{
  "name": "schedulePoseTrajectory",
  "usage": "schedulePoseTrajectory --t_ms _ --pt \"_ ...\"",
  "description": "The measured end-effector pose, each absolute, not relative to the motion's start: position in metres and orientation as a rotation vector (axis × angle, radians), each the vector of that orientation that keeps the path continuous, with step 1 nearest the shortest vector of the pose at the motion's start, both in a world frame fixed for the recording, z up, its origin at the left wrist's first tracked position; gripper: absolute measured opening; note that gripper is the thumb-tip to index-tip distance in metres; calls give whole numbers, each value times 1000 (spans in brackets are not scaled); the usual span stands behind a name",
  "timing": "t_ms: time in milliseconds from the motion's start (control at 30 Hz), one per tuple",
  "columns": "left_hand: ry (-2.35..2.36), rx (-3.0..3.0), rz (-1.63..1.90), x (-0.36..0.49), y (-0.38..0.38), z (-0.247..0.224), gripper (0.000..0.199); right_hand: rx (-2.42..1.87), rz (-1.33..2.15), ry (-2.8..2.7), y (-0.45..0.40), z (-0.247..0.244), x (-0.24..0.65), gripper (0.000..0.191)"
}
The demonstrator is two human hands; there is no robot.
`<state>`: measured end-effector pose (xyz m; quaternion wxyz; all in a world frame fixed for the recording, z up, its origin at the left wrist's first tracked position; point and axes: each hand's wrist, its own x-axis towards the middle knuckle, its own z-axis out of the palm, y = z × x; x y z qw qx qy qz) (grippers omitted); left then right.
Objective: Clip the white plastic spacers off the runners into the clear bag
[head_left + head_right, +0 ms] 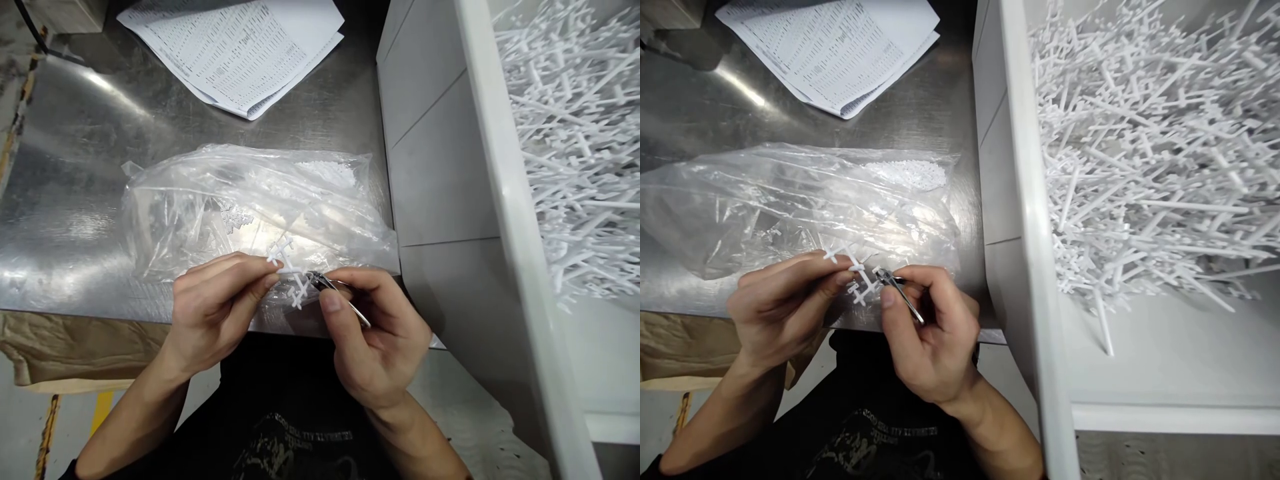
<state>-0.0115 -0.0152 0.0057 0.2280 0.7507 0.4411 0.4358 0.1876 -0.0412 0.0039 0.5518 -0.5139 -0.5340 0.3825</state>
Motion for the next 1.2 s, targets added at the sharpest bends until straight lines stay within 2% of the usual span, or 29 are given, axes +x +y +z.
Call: schedulePoseTrajectory --t_ms 400,833,1067,1200 --pt "1250 2056 1214 -14 -18 6 27 -1193 923 -1303 -40 4 190 19" --pt "1396 2071 1160 -10 -14 7 12 -1208 864 -1309 -33 4 188 13" --pt "1376 2061 1174 -9 -16 6 13 -1117 1065 -1296 -37 6 194 15" --pt "1376 2071 1169 -9 -16 5 13 -1083 1070 -1317 -37 4 194 16"
